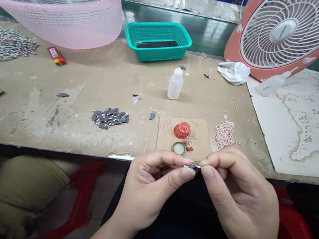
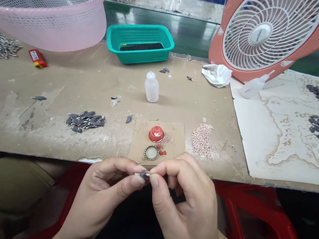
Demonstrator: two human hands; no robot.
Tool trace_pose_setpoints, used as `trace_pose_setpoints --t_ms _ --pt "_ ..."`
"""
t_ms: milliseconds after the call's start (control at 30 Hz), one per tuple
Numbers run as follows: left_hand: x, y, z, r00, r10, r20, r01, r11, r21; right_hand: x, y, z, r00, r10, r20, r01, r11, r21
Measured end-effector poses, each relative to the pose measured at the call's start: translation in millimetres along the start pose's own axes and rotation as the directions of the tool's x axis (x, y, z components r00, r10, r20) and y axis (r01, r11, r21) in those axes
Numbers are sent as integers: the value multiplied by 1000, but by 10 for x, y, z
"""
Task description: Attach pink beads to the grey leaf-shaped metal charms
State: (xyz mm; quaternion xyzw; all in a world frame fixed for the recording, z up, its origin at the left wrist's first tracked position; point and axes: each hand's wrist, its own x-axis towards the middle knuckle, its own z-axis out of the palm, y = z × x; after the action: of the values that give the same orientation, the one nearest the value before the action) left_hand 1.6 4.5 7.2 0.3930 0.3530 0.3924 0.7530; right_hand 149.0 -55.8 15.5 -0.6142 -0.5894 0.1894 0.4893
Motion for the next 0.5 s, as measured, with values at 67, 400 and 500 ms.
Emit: trace_pose_setpoints --t_ms 67,400,500 --pt "-10 -4 -4 1000 5 -4 -5 1000 11 9 -9 -5 1000 -14 -4 14 1000 -18" --pt "-1 -19 -7 999 40 -26 -37 994 102 19 10 12 999 -43 -16 42 997 -59" --pt "-8 -27 -6 999 40 -26 -37 993 110 11 15 12 999 -41 -13 40 997 -62"
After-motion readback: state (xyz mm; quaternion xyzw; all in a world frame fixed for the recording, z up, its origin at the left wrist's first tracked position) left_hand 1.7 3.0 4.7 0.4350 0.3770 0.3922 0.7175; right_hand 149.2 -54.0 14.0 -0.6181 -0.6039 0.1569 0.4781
